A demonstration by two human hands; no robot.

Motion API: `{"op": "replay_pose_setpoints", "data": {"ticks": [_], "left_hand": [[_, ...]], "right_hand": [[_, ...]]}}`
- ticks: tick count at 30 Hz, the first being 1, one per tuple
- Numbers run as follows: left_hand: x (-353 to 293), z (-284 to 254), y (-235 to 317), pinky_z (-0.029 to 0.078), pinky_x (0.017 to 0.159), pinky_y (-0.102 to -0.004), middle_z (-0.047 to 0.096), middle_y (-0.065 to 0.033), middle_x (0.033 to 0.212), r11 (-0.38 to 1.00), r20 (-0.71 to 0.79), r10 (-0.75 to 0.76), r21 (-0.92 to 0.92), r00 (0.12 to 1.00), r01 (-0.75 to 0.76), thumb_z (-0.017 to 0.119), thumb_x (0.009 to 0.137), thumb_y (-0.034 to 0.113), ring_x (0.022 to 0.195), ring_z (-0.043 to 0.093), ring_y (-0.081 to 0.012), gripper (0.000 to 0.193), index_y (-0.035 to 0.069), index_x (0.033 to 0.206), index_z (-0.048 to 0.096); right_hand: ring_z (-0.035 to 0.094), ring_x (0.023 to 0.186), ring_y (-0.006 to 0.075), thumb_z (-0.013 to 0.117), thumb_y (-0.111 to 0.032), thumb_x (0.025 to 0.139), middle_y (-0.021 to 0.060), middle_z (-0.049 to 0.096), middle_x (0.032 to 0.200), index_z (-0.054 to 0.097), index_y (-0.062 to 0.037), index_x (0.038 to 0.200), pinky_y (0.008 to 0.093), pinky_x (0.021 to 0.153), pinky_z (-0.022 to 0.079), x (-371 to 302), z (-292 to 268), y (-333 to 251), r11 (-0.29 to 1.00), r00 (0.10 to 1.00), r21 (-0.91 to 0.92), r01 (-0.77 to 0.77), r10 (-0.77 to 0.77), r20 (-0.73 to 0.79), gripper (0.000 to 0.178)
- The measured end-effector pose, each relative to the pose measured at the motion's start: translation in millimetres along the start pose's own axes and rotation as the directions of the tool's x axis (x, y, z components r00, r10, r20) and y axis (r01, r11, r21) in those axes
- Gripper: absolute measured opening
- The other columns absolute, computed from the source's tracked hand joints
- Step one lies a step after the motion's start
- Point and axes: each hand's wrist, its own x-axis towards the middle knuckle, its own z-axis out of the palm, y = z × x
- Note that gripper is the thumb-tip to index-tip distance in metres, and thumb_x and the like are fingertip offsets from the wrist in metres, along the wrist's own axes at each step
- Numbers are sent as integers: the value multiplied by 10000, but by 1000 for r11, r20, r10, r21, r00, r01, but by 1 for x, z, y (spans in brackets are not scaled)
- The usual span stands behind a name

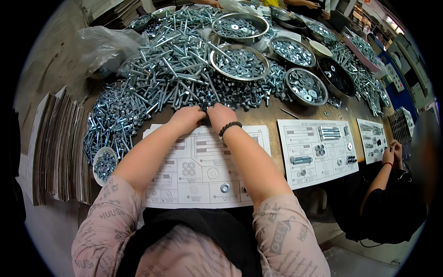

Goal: The person sorts metal fasteners from a large pile on a table into designated areas on a printed layout sheet. They pick up bolts, nuts, and washers by hand and place them into specific spots on the sheet, occasionally adjusting the sheet or reaching into bowls to retrieve parts.

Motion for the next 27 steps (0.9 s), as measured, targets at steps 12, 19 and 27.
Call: {"op": "replay_pose_setpoints", "data": {"ticks": [12,19,27], "left_hand": [[-41,-8,85,465,718,-348,571,-101,842,875,-245,120,-432,962,-219,612,732,137,809,566,-257,229,92,956,622],[-53,14,144,465,743,-358,561,-100,914,910,0,197,-373,980,-183,603,759,175,860,561,-270,222,94,966,609],[-58,25,165,441,806,-362,555,-117,961,799,44,290,-562,956,-216,496,810,99,918,538,-295,260,62,1049,592]], "right_hand": [[513,657,126,630,-60,721,41,533,766,565,-31,843,248,594,438,-139,-71,50,787,991,617,21,64,-116,141],[547,868,282,616,-50,706,113,560,870,606,-38,896,340,752,458,-214,-59,62,915,997,403,-14,-19,79,191],[566,859,290,553,-40,771,123,602,900,614,-49,942,348,755,458,-227,-52,57,841,992,526,-127,115,56,182]]}}
